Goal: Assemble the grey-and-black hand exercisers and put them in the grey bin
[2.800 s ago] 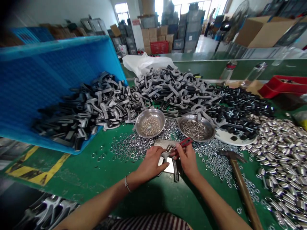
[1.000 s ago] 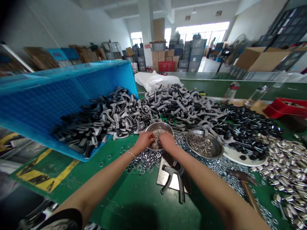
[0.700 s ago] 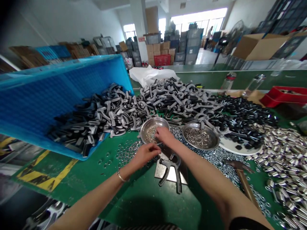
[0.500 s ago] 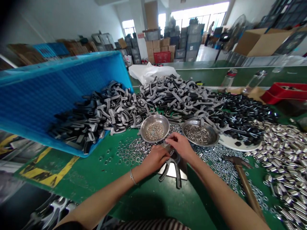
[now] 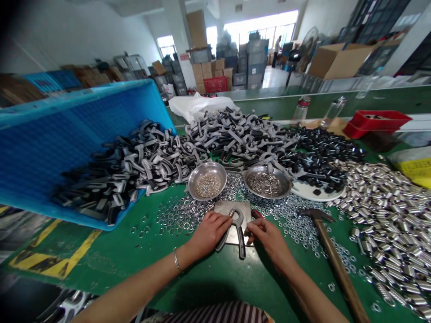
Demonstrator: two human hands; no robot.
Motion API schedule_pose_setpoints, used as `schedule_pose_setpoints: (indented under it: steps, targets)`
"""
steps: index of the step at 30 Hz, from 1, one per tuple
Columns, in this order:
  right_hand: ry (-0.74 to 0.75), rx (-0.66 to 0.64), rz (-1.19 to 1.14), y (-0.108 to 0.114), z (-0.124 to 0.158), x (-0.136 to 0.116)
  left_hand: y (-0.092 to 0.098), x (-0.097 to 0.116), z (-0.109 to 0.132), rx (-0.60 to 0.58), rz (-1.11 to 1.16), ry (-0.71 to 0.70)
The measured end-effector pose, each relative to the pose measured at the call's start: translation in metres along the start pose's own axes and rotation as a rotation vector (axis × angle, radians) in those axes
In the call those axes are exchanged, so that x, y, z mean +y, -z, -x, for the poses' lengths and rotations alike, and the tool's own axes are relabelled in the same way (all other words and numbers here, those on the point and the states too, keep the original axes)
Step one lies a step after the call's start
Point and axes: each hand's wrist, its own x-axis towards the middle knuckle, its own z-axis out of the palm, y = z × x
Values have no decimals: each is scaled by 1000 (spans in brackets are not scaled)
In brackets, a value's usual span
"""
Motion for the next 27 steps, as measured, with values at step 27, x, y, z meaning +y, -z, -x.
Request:
schedule_pose_setpoints:
  steps: [27]
  targets:
    - [714, -54, 947, -28, -31, 7, 9, 6, 9, -62, 266, 232]
